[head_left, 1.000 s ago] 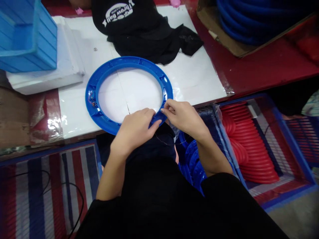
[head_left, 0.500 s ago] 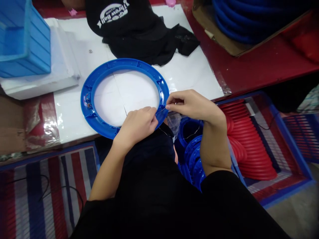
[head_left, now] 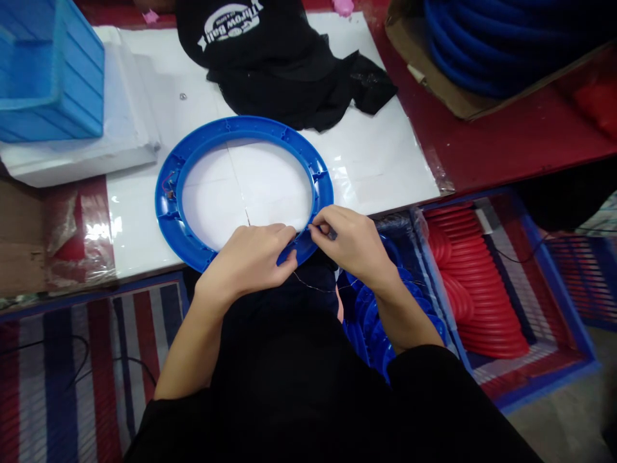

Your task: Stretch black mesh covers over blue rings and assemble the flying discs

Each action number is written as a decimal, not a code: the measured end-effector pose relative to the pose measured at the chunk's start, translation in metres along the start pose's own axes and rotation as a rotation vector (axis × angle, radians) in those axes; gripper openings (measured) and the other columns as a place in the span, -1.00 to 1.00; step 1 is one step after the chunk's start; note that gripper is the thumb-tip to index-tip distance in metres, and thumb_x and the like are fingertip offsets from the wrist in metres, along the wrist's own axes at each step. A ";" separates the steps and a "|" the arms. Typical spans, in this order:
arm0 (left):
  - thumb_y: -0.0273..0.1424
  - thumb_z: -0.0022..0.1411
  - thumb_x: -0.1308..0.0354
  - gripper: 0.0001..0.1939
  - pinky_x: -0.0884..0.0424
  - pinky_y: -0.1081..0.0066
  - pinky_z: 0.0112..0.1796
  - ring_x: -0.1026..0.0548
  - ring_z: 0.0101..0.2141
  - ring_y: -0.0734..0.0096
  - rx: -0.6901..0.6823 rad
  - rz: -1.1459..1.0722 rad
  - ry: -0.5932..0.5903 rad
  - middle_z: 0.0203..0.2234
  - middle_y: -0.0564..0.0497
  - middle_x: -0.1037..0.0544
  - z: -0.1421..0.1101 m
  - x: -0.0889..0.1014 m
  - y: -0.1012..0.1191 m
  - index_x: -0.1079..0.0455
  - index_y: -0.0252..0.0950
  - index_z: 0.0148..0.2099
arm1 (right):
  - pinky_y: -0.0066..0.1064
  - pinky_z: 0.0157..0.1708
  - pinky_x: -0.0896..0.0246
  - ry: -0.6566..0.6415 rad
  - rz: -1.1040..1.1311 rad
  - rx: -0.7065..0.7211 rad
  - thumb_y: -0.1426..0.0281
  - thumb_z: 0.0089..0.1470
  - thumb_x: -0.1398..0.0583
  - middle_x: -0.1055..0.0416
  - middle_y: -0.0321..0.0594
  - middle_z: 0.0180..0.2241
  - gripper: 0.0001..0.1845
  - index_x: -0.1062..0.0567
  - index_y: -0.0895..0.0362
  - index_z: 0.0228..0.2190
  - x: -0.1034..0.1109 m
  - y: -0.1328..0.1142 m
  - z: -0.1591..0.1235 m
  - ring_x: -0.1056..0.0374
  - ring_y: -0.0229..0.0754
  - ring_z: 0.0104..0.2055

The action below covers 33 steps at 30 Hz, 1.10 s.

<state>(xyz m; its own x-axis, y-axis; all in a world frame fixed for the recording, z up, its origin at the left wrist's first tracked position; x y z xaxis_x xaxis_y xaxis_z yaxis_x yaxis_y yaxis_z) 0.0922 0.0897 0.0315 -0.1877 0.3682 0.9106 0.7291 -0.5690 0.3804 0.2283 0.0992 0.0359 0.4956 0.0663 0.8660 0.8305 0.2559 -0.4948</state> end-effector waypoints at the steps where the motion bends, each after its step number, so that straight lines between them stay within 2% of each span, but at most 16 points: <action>1: -0.26 0.48 -0.04 -0.75 -0.27 0.26 -0.39 -0.62 -0.31 0.11 0.027 0.013 -0.006 -0.22 -0.11 -0.68 0.002 0.000 0.001 -0.49 -0.26 -0.08 | -0.32 -0.31 -0.09 0.011 -0.004 -0.015 0.45 0.26 -0.19 -0.44 -0.25 -0.39 -0.86 -0.44 0.06 -0.38 -0.001 0.000 -0.002 -0.34 -0.17 -0.32; 3: -0.27 0.51 0.02 -0.70 -0.32 0.23 -0.36 -0.65 -0.28 0.03 0.073 0.054 -0.008 -0.19 -0.17 -0.68 0.008 0.000 0.006 -0.51 -0.29 -0.02 | -0.33 -0.33 -0.05 0.034 0.002 -0.034 0.46 0.23 -0.21 -0.44 -0.27 -0.40 -0.87 -0.43 0.06 -0.38 -0.004 -0.001 -0.004 -0.33 -0.18 -0.34; 7: -0.45 0.49 0.13 -0.63 -0.37 0.18 -0.34 -0.68 -0.26 -0.07 0.118 0.114 -0.019 -0.14 -0.25 -0.68 0.022 -0.005 0.017 -0.48 -0.36 0.10 | -0.33 -0.34 -0.03 0.072 -0.010 -0.044 0.43 0.26 -0.23 -0.42 -0.28 -0.42 -0.83 -0.41 0.06 -0.40 -0.006 -0.001 -0.006 -0.30 -0.19 -0.37; 9: -0.44 0.49 0.12 -0.63 -0.36 0.19 -0.34 -0.68 -0.27 -0.08 0.149 0.096 -0.010 -0.14 -0.24 -0.69 0.025 -0.006 0.015 -0.48 -0.35 0.12 | -0.32 -0.33 -0.04 0.061 -0.021 -0.037 0.43 0.28 -0.20 -0.42 -0.27 -0.42 -0.80 -0.41 0.06 -0.42 -0.003 0.000 -0.006 -0.28 -0.19 -0.37; 11: -0.40 0.50 0.10 -0.65 -0.33 0.22 -0.35 -0.68 -0.27 -0.04 0.175 0.058 0.010 -0.16 -0.21 -0.70 0.025 -0.006 0.012 -0.49 -0.30 0.08 | -0.31 -0.30 -0.10 -0.021 0.038 0.008 0.43 0.29 -0.18 -0.46 -0.25 -0.39 -0.83 -0.45 0.07 -0.39 -0.001 0.001 -0.003 -0.32 -0.17 -0.34; 13: -0.37 0.49 0.08 -0.68 -0.28 0.25 -0.36 -0.67 -0.28 0.01 0.181 0.014 0.022 -0.20 -0.16 -0.71 0.024 -0.004 0.008 -0.51 -0.26 0.00 | -0.32 -0.27 -0.18 -0.171 0.177 0.070 0.40 0.30 -0.19 -0.52 -0.24 -0.34 -0.89 -0.54 0.07 -0.28 0.000 0.002 0.000 -0.37 -0.17 -0.31; 16: -0.39 0.46 0.06 -0.73 -0.18 0.28 -0.39 -0.64 -0.29 0.09 0.163 -0.038 0.022 -0.25 -0.11 -0.71 0.022 -0.003 0.006 -0.49 -0.24 -0.10 | -0.34 -0.29 -0.23 -0.320 0.300 0.097 0.33 0.31 -0.22 -0.56 -0.28 -0.36 -0.85 -0.61 0.06 -0.22 0.009 0.010 0.009 -0.39 -0.21 -0.36; 20: -0.40 0.44 0.04 -0.76 -0.12 0.29 -0.40 -0.61 -0.31 0.14 0.156 -0.079 0.019 -0.28 -0.08 -0.70 0.020 -0.002 0.004 -0.47 -0.22 -0.16 | -0.32 -0.27 -0.23 -0.276 0.303 0.109 0.30 0.27 -0.28 -0.58 -0.27 -0.38 -0.84 -0.62 0.09 -0.32 0.022 0.020 0.029 -0.39 -0.21 -0.35; 25: -0.39 0.43 0.03 -0.75 -0.07 0.28 -0.42 -0.60 -0.32 0.13 0.167 -0.095 0.025 -0.32 -0.07 -0.68 0.021 -0.002 0.002 -0.49 -0.21 -0.17 | -0.31 -0.24 -0.25 -0.249 0.368 0.149 0.28 0.20 -0.34 -0.55 -0.29 -0.38 -0.84 -0.60 0.10 -0.37 0.016 0.020 0.047 -0.37 -0.22 -0.32; 33: -0.39 0.42 0.01 -0.73 -0.16 0.30 -0.40 -0.61 -0.32 0.14 0.160 -0.118 0.037 -0.31 -0.08 -0.69 0.021 -0.004 0.001 -0.54 -0.21 -0.09 | -0.28 -0.21 -0.27 -0.151 0.297 0.216 0.36 0.24 -0.31 -0.52 -0.28 -0.36 -0.87 -0.55 0.07 -0.38 0.010 0.018 0.045 -0.39 -0.17 -0.29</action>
<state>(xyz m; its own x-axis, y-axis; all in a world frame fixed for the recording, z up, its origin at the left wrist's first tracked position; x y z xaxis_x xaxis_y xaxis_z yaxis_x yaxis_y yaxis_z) 0.1080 0.1032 0.0250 -0.3003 0.3963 0.8676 0.7955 -0.3979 0.4570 0.2366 0.1481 0.0392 0.6499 0.3045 0.6964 0.5761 0.4003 -0.7126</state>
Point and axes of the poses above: each hand's wrist, its own z-axis towards the middle knuckle, its own x-axis out of the back of the hand, y = z × x, the point moved 9 cm from there along z, towards the middle knuckle
